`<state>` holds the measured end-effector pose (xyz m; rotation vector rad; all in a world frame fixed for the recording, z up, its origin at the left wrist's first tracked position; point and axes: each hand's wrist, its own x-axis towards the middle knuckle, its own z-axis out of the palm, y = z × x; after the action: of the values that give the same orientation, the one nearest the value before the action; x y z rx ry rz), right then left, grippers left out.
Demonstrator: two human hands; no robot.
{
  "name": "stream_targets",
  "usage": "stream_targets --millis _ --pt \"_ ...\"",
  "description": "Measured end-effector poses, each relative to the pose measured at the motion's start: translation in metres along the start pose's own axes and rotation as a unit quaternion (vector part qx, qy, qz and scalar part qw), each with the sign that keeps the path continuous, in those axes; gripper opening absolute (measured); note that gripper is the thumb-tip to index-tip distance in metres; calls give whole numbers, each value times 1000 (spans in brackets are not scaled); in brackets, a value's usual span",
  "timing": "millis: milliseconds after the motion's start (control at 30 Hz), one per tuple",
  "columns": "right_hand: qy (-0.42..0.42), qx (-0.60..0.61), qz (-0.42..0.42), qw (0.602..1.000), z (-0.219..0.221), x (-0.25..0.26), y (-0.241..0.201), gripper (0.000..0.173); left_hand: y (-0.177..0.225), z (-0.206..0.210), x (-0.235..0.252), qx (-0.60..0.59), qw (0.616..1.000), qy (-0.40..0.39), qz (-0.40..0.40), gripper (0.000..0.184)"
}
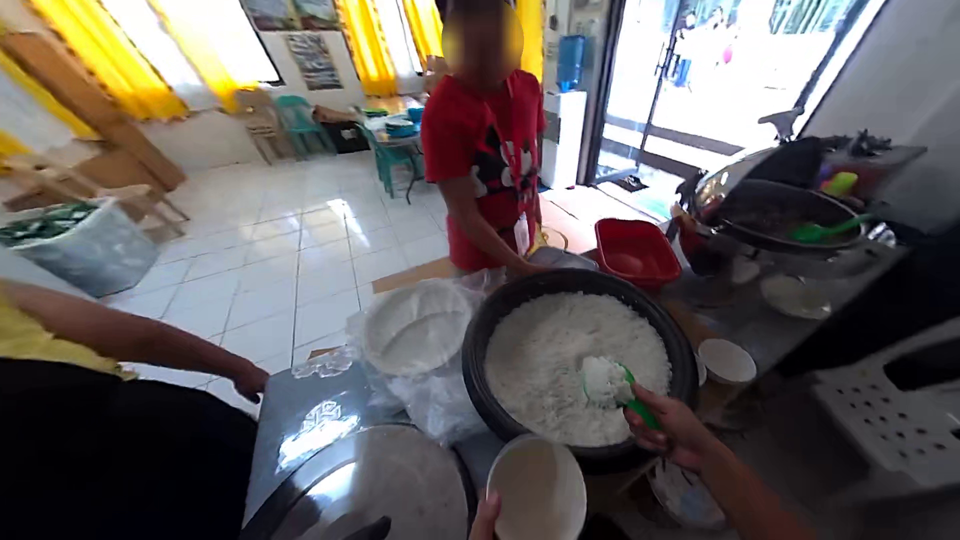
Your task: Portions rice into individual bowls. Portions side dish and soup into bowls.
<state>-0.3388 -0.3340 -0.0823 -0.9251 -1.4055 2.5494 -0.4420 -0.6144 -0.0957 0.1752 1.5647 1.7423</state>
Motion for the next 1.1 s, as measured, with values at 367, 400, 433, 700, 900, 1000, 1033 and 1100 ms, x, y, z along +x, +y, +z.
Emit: stream_targets --millis 367,400,433,700,900,1000,1033,1100 --pt "24 -361 -322 875 42 -11 -30 51 46 59 59 -121 992 -19 -20 47" --pt "49 -481 -369 794 43 -8 -24 53 46 60 59 -126 992 -16 -17 47" --pt "66 -563 -403 719 45 -4 -18 50 47 61 59 -129 991 -11 -14 46" --pt "84 -621 -517 583 55 11 -4 43 48 48 59 -164 986 -24 21 40" --pt "77 -585 -551 591 54 14 -8 46 43 44 66 -180 983 -25 -12 38" --pt "75 -505 -468 721 47 14 -18 55 32 34 67 -198 980 -26 -20 41" --pt "85 -474 -441 758 44 15 -24 56 29 27 64 -202 979 -24 -9 44" --pt "104 -421 -388 814 33 20 -33 55 28 13 53 -195 981 -5 23 51"
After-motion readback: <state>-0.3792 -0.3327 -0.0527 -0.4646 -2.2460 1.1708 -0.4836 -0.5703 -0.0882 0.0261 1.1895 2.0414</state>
